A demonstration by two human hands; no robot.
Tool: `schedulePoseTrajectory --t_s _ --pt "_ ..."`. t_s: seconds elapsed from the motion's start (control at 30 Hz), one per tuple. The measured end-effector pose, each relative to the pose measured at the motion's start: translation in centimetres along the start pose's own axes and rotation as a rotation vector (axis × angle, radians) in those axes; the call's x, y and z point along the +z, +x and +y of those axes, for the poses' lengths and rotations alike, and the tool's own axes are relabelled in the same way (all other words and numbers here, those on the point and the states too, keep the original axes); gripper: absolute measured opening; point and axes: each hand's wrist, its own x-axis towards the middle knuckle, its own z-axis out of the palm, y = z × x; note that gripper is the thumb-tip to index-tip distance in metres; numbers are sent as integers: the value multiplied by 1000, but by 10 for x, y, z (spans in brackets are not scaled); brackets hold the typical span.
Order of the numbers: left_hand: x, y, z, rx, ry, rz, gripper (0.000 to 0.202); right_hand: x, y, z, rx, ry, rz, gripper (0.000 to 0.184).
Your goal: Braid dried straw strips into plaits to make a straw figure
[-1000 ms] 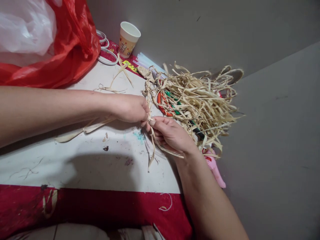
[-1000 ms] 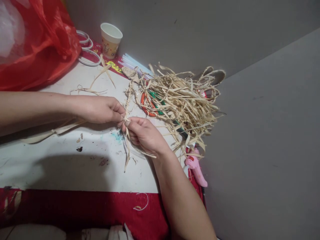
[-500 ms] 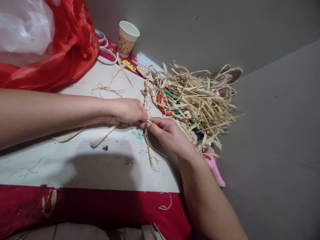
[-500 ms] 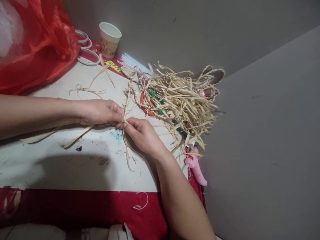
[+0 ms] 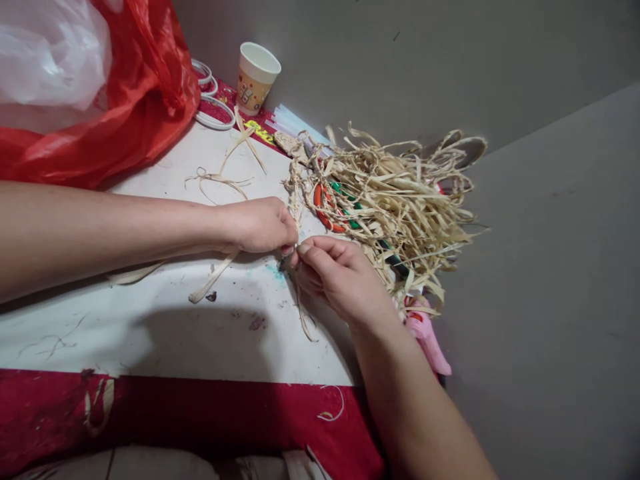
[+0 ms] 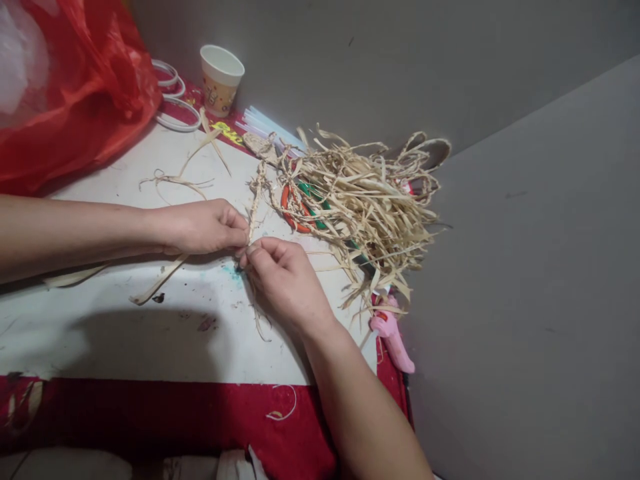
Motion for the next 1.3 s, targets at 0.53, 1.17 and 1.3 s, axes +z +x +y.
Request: schedulePoseTrajectory --t_s 0.53,1.17,1.3 --pt "8 -5 1 -96 -96 53 18 26 -23 -1 -345 -1344 189 25" --pt "-3 -1 2 -46 -298 -164 17 -12 12 7 17 113 -146 33" --pt "-5 2 1 41 -221 -187 14 -17 14 4 46 118 -140 37"
